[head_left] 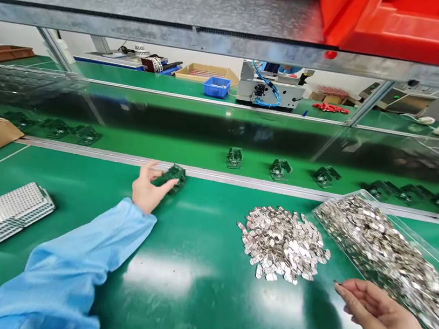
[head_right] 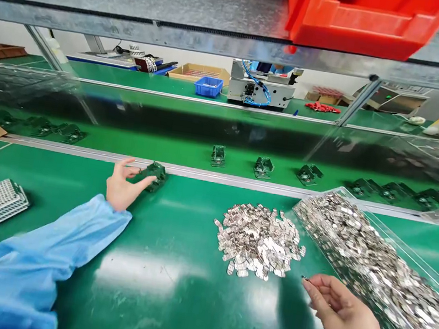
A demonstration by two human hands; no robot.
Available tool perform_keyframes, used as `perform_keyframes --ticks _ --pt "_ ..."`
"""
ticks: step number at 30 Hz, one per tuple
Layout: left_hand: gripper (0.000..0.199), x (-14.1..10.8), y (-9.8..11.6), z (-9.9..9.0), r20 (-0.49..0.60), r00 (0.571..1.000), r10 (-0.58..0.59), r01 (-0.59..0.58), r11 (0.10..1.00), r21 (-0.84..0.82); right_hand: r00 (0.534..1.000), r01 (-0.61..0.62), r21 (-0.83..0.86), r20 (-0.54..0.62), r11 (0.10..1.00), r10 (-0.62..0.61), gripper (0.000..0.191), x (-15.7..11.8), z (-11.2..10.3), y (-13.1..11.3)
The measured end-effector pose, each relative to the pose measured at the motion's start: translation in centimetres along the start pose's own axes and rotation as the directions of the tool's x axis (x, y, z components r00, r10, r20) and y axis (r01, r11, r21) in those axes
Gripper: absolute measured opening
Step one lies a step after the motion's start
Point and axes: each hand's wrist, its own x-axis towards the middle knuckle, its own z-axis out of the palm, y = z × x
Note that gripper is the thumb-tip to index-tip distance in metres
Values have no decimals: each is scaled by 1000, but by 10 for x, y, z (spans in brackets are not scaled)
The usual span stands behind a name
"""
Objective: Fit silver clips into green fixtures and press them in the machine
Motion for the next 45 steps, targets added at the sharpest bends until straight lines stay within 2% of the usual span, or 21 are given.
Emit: perform_keyframes --ticks 2,3,7,10,13,15,16,17,19,22,23,24,25,27,30,32,36,39,45 --pt "71 -40 15 -6 97 989 112 -115 993 25 984 -119 116 145 986 102 37 -20 -7 -11" --pt "70 -57 21 -9 148 978 148 -155 987 37 978 -140 131 171 981 116 37 -29 -10 -16" --pt "77 -103 35 -21 368 906 207 -231 973 21 992 1 73 124 997 -10 38 -64 -22 -25" --pt "102 -114 38 -26 492 798 349 -335 934 -120 993 79 68 78 995 -84 33 -93 -33 -24" --pt "126 -111 39 -27 628 646 433 -401 893 -204 995 86 111 31 990 -90 28 -123 -40 -23" --pt "119 -107 39 -26 719 567 402 -382 902 -204 995 84 177 42 981 -93 26 -140 -40 -26" --pt "110 -106 40 -25 742 546 389 -370 907 -203 994 92 217 44 972 -103 24 -147 -38 -29" --pt "100 -106 42 -24 746 539 391 -362 907 -214 993 101 256 36 961 -114 23 -154 -35 -32" --pt "78 -113 49 -22 702 558 443 -348 893 -287 992 121 326 2 937 -129 19 -163 -25 -41" --pt "57 -140 73 -22 569 635 522 -243 835 -495 991 132 423 -25 897 -133 15 -171 -6 -53" --pt "54 -152 84 -23 539 654 532 -183 802 -569 992 125 450 -24 884 -128 14 -173 1 -56" --pt "52 -166 95 -25 530 654 540 -113 762 -637 992 117 475 -23 872 -120 13 -174 6 -60" --pt "51 -179 106 -26 542 634 552 -34 720 -693 994 106 495 -24 863 -108 12 -176 12 -63" --pt "50 -203 126 -30 618 541 570 148 659 -737 996 85 519 -31 850 -81 12 -178 19 -69" --pt "49 -227 146 -32 751 373 545 377 650 -659 998 67 522 -51 851 -47 10 -183 26 -75" --pt "49 -234 152 -31 793 310 524 447 656 -608 997 68 511 -70 857 -37 9 -187 30 -76" --pt "48 -239 154 -32 809 269 523 492 648 -582 995 59 485 -96 873 -14 9 -192 36 -73" --pt "49 -239 153 -33 818 241 521 478 670 -568 993 56 478 -122 877 4 9 -193 41 -70" --pt "51 -241 152 -35 818 213 534 464 682 -565 993 47 491 -120 870 15 10 -195 45 -71"
